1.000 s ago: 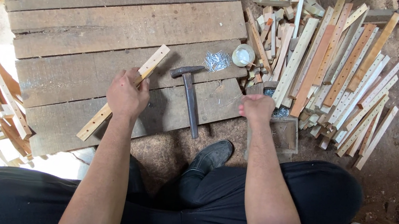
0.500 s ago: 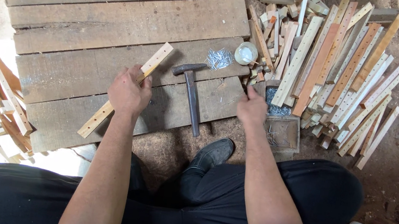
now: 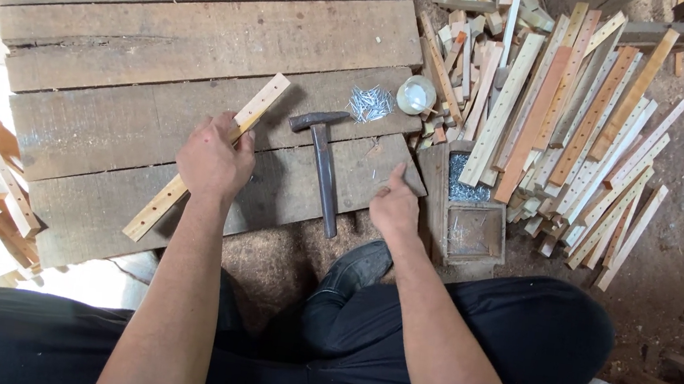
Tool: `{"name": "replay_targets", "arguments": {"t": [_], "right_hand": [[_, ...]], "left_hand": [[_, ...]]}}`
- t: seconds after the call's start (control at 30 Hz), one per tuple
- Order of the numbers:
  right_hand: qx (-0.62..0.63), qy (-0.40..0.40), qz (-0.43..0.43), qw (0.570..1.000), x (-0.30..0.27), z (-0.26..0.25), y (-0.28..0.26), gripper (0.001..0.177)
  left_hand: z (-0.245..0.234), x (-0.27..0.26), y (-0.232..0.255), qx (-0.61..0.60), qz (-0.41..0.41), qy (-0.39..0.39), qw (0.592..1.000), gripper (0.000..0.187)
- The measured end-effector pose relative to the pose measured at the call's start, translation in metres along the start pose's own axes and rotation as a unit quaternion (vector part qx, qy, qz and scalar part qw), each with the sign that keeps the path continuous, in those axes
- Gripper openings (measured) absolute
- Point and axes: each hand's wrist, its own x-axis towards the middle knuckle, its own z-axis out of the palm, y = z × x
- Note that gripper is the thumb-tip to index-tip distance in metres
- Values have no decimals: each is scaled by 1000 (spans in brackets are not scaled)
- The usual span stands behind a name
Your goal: Hammering small nails into wooden strips to assemble them
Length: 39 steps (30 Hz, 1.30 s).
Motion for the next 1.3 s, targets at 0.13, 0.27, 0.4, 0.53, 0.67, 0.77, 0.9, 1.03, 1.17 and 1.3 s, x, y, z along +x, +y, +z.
{"name": "replay_targets", "arguments": {"t": [0.13,0.27,0.4,0.53,0.67,0.77,0.9,1.03,1.17,1.3], "right_hand": [[21,5,11,1000,9,8,8,63],[48,21,25,998,16,13,10,69],[47,-2,14,999,8,21,3,60],[98,178,-16,979,64,39,45,32],[116,213,-75,967,138,40,82,19],[90,180,-90,975,150,38,86,21],[-12,207,-256,944,164,41,95,14],[159,188,-240,939,94,31,15,5],[399,86,-338,848,44,51,-62,19],[432,5,-359,827,78,94,-89,19]], "left_hand": [[-4,-2,1,1,2,-1,1000,38],[0,3,1,-15,5,3,1000,38],[-3,0,-1,-22,11,5,1000,38],[-2,-1,-3,-8,21,2,1000,37],[4,5,-3,1,35,-4,999,36],[-3,1,3,-6,48,-6,999,38],[-3,9,2,-92,76,20,993,30],[10,15,-7,-114,111,55,986,31],[-1,9,-2,-178,74,33,981,34],[-3,11,-2,-155,59,22,986,20]]}}
